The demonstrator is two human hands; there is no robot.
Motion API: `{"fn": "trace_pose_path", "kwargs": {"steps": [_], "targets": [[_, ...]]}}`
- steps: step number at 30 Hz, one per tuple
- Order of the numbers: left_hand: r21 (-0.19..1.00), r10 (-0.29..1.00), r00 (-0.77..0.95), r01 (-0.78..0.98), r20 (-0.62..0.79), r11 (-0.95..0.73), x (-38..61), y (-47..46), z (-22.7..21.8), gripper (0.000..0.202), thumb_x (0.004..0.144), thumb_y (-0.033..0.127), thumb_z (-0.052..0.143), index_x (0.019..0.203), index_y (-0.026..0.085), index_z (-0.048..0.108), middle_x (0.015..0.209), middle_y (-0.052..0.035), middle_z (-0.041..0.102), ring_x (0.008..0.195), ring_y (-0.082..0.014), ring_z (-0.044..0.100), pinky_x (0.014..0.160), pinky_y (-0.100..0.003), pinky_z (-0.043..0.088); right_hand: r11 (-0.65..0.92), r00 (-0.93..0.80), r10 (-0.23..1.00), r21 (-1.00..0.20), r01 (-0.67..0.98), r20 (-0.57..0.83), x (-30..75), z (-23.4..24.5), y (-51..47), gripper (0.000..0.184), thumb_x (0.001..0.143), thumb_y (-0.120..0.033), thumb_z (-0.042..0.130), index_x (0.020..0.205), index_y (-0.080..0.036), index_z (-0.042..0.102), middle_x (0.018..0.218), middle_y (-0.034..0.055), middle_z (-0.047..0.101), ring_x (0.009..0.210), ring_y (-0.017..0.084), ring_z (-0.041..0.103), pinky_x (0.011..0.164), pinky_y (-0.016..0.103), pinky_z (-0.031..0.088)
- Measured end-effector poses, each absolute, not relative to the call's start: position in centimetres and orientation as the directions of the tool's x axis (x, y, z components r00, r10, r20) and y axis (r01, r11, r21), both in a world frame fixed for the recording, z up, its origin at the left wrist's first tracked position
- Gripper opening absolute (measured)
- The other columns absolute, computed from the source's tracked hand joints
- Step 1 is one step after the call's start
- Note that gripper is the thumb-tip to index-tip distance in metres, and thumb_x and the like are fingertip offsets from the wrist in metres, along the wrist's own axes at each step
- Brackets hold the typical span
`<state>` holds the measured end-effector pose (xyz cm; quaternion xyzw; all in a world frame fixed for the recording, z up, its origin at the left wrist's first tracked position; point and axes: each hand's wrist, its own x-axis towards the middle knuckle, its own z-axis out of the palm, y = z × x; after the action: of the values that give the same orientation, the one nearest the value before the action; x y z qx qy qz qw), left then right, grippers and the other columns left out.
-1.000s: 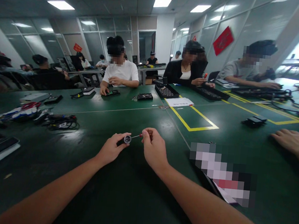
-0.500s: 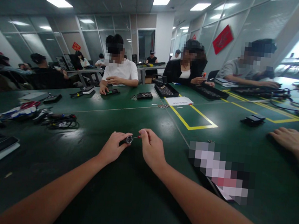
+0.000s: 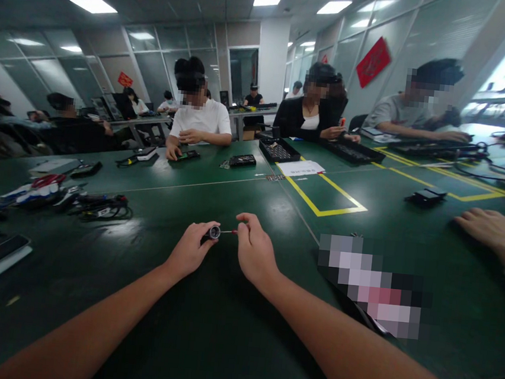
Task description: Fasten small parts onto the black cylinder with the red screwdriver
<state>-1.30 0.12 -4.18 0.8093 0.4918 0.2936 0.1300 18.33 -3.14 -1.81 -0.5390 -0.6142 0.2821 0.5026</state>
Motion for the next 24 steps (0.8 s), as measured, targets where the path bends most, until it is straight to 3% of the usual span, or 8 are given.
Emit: {"fn": "trace_pose_path", "kwargs": {"steps": [3, 7, 12, 16, 20, 24], "targets": [[0.488, 0.874, 0.344, 0.730, 0.343, -0.479, -1.31, -0.03, -4.19, 0.032, 0.095, 0.017, 0.060, 0.126, 0.024, 0.061, 0.125, -0.0060, 0.069, 0.118, -0.0268, 0.060, 0.111, -0.053, 0.039, 0.243, 0.087, 0.955, -0.914, 0.324, 0.284, 18.38, -1.75, -3.00, 0.024, 0.096, -0.034, 0.042, 0.111, -0.024, 0.058, 0.081, 0.0008, 0.065, 0.075, 0.022, 0.062, 0.069, 0.034, 0.043], [0.467, 0.866, 0.376, 0.732, 0.331, -0.496, -1.38, -0.10, -4.24, 0.032, 0.095, 0.017, 0.060, 0.126, 0.025, 0.060, 0.126, -0.0051, 0.068, 0.121, -0.0264, 0.059, 0.115, -0.057, 0.033, 0.219, 0.110, 0.955, -0.907, 0.361, 0.275, 18.49, -1.43, -2.96, 0.031, 0.100, -0.046, 0.038, 0.100, -0.025, 0.060, 0.079, 0.0011, 0.064, 0.074, 0.023, 0.061, 0.067, 0.035, 0.041], [0.495, 0.871, 0.345, 0.721, 0.350, -0.485, -1.40, -0.02, -4.20, 0.031, 0.096, 0.018, 0.059, 0.126, 0.023, 0.060, 0.123, -0.0060, 0.068, 0.115, -0.0266, 0.060, 0.108, -0.052, 0.041, 0.217, 0.103, 0.961, -0.929, 0.299, 0.257, 18.38, -1.67, -3.06, 0.024, 0.095, -0.039, 0.044, 0.112, -0.025, 0.053, 0.081, -0.0003, 0.062, 0.071, 0.021, 0.058, 0.068, 0.035, 0.043], [0.514, 0.867, 0.331, 0.705, 0.372, -0.489, -1.43, -0.11, -4.18, 0.026, 0.096, 0.019, 0.059, 0.121, 0.023, 0.061, 0.119, -0.0063, 0.069, 0.110, -0.0271, 0.060, 0.104, -0.049, 0.044, 0.283, 0.100, 0.942, -0.920, 0.271, 0.319, 18.27, -1.89, -2.97, 0.016, 0.095, -0.040, 0.048, 0.097, -0.025, 0.053, 0.081, -0.0004, 0.060, 0.074, 0.020, 0.058, 0.071, 0.034, 0.044], [0.511, 0.863, 0.337, 0.701, 0.376, -0.497, -1.35, -0.30, -3.95, 0.022, 0.094, 0.018, 0.061, 0.115, 0.023, 0.062, 0.116, -0.0060, 0.069, 0.110, -0.0278, 0.061, 0.107, -0.051, 0.042, 0.292, 0.075, 0.940, -0.900, 0.322, 0.332, 18.30, -1.68, -3.00, 0.034, 0.102, -0.048, 0.038, 0.084, -0.025, 0.054, 0.077, 0.0003, 0.062, 0.073, 0.021, 0.059, 0.068, 0.034, 0.042], [0.510, 0.864, 0.333, 0.704, 0.378, -0.495, -1.42, -0.18, -3.89, 0.021, 0.094, 0.018, 0.060, 0.115, 0.023, 0.062, 0.115, -0.0060, 0.070, 0.109, -0.0270, 0.061, 0.104, -0.049, 0.044, 0.286, 0.083, 0.942, -0.908, 0.306, 0.325, 18.23, -1.72, -3.15, 0.020, 0.099, -0.037, 0.042, 0.094, -0.026, 0.057, 0.083, 0.0010, 0.065, 0.078, 0.022, 0.061, 0.071, 0.035, 0.044]]}}
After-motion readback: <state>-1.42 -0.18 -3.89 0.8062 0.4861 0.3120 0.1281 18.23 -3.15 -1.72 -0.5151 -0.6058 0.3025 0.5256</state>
